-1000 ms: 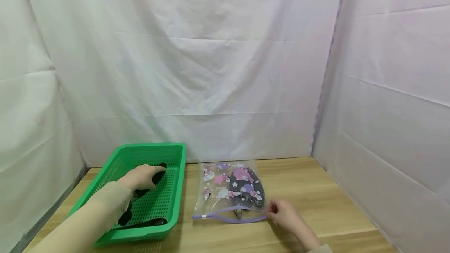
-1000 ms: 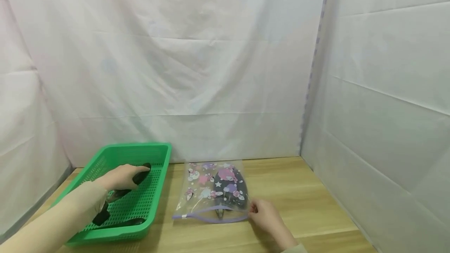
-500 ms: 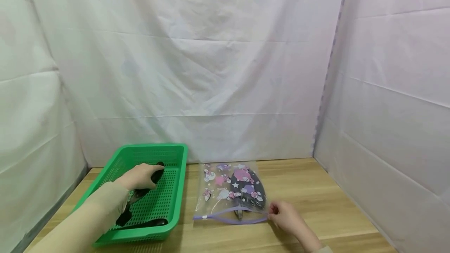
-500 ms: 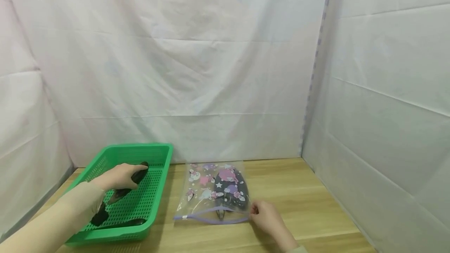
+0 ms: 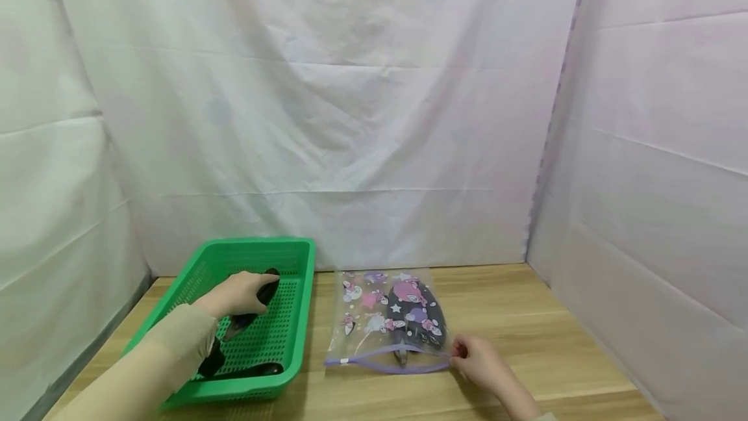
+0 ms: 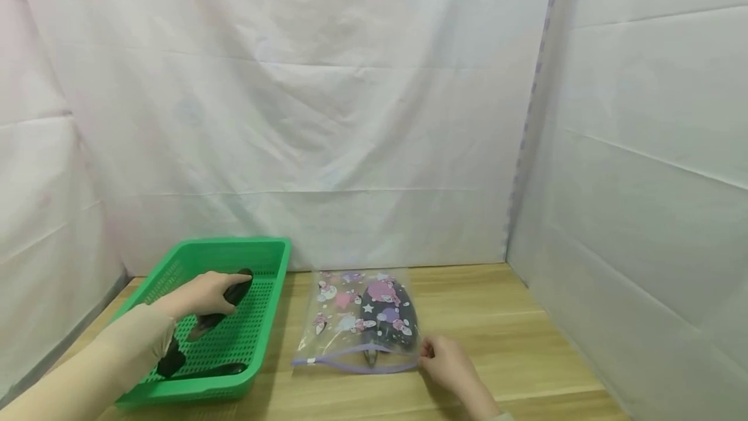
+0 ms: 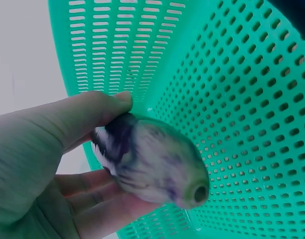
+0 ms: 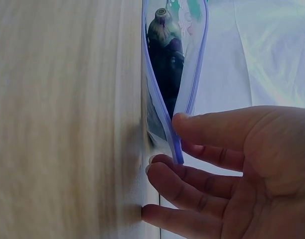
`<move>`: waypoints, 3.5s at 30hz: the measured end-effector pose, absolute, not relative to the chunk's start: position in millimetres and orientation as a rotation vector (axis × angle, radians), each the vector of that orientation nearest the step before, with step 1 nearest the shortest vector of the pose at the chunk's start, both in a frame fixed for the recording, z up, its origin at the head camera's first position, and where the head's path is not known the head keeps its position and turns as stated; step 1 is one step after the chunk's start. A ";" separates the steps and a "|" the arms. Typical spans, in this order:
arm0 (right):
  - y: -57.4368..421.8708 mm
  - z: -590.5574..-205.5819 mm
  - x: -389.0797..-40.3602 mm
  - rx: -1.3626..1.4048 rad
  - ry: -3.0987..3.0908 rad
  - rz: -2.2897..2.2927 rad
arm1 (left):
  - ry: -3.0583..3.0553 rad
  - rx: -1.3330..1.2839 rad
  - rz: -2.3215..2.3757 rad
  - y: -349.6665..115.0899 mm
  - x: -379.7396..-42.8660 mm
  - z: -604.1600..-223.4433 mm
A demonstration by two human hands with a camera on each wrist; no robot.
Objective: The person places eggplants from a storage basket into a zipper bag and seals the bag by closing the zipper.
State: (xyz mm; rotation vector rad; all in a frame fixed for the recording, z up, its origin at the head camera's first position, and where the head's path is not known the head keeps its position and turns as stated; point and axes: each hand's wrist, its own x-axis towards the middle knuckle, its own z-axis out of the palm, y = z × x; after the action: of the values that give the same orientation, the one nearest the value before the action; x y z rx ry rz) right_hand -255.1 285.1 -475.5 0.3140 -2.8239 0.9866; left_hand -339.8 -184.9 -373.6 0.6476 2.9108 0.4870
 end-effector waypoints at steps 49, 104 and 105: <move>285.9 -470.6 -256.5 0.264 -2.883 0.997 | 2.933 0.652 0.420 -166.3 -332.9 -335.0; 287.7 -474.0 -255.0 0.324 -2.828 1.003 | 2.948 0.850 0.361 -104.7 -317.4 -312.0; 287.5 -474.2 -255.1 0.326 -2.825 0.998 | 2.947 0.857 0.365 -103.1 -317.5 -311.3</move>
State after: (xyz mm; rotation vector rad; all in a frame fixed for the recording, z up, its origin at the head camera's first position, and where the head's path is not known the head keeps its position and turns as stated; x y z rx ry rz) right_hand -255.1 287.5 -474.2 0.3256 -2.8253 0.9983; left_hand -317.5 -103.1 -311.3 0.8573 2.9468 0.3654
